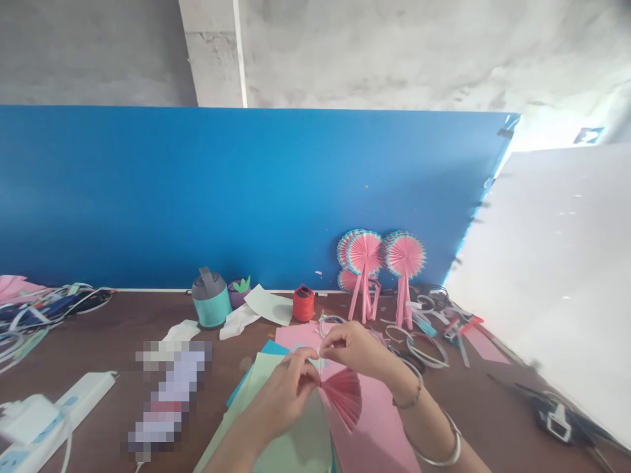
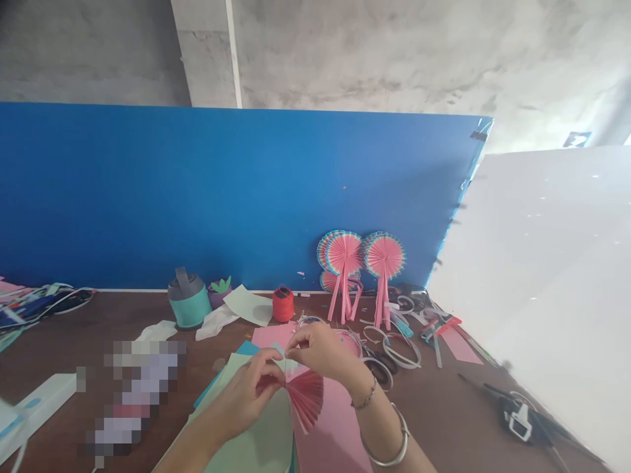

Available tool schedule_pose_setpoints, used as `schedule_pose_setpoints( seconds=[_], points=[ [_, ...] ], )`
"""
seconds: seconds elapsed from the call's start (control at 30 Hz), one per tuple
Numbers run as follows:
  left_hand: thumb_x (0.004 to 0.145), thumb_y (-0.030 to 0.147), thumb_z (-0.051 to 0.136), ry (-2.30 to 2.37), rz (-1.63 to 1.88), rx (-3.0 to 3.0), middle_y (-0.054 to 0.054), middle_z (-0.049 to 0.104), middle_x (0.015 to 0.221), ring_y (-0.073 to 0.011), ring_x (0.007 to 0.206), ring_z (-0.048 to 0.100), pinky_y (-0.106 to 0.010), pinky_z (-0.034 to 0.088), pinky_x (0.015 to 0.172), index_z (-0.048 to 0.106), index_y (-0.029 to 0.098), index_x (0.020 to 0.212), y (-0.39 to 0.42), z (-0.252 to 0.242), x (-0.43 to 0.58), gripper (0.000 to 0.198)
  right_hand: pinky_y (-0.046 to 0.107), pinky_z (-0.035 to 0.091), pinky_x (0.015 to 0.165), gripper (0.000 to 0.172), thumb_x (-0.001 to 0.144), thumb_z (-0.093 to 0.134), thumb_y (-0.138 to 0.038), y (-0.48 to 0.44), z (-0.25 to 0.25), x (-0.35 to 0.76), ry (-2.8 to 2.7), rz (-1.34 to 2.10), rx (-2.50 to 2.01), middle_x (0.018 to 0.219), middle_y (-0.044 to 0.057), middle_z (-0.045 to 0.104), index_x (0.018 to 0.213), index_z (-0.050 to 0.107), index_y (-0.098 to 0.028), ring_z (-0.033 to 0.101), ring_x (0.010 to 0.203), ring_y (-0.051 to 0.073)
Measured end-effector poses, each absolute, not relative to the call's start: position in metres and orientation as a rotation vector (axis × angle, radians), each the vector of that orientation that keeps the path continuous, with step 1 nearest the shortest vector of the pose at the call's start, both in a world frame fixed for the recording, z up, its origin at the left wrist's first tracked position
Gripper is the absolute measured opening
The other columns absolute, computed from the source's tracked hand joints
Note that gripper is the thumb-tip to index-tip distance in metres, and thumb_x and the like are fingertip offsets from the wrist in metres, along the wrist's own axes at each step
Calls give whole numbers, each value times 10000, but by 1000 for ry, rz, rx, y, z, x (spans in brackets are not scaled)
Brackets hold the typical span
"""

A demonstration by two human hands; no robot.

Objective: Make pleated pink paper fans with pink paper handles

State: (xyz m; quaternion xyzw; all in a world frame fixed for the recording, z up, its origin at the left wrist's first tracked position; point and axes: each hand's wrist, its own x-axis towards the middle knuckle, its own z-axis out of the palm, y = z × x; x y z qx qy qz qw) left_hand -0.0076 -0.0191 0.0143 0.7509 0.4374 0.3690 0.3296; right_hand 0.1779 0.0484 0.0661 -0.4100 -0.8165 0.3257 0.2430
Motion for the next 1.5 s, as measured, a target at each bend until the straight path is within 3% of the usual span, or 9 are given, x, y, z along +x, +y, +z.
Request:
schedule_pose_setpoints(
  seconds=[0.2,0.27,0.4,0.53,0.67,0.87,1.1,1.3,1.5],
  points=[
    [715,201,673,981,1056,1457,-23,666,798,-145,784,592,-239,442,729,653,186,897,-22,27,1,184,221,348,526,123,645,644,-240,62,60,186,-2130,1363,-1045,577,-1,584,648,714,-139,454,556,108],
    [674,283,731,1013,1153,1236,-26,662,755,-126,678,578,-223,434,624,691,168,841,-17,26,1,207,211,343,521,141,653,659,-263,64,56,185,-2110,1370,-1003,584,-17,543,712,712,-146,442,566,104],
    [533,343,828,1037,1371,777,1,632,615,-80,455,501,-210,381,448,684,148,776,-4,19,-2,343,188,288,487,234,705,632,-236,65,45,180,-2128,1366,-1033,552,-75,377,930,686,-206,353,526,77],
    [432,278,871,1012,1461,535,4,650,595,-97,442,535,-227,425,439,654,142,748,4,16,-7,407,201,302,512,161,734,619,-268,63,41,177,-2111,1372,-1071,622,-46,467,860,696,-204,386,564,83],
    [434,258,870,998,1460,489,17,636,547,-95,429,541,-221,433,440,640,133,755,6,17,-10,414,216,293,515,185,756,612,-334,62,43,172,-2064,1346,-1061,634,-21,510,715,684,-169,385,578,92],
    [407,314,875,1021,1450,492,21,620,515,-89,405,523,-217,409,421,609,125,712,7,17,-10,447,206,213,460,170,749,599,-268,52,48,158,-2098,1043,-1168,503,-86,325,881,671,-189,286,478,73],
    [470,283,851,1066,1526,463,24,663,639,-95,453,562,-217,431,450,558,160,920,10,13,-13,551,214,283,503,221,796,513,-269,52,41,156,-2112,966,-1098,617,-21,493,648,640,-166,380,552,91],
    [436,266,857,1099,1602,496,28,653,654,-102,483,584,-211,435,463,533,171,862,10,12,-14,544,218,322,528,222,769,509,-234,57,40,157,-2089,856,-1161,610,-9,525,579,600,-164,436,570,108],
    [465,301,844,1167,1644,592,-3,678,721,-110,531,607,-219,447,490,579,157,853,9,16,-14,491,216,270,503,207,773,494,-223,51,45,156,-2165,948,-1101,591,-31,483,616,620,-172,377,540,92]
  ],
)
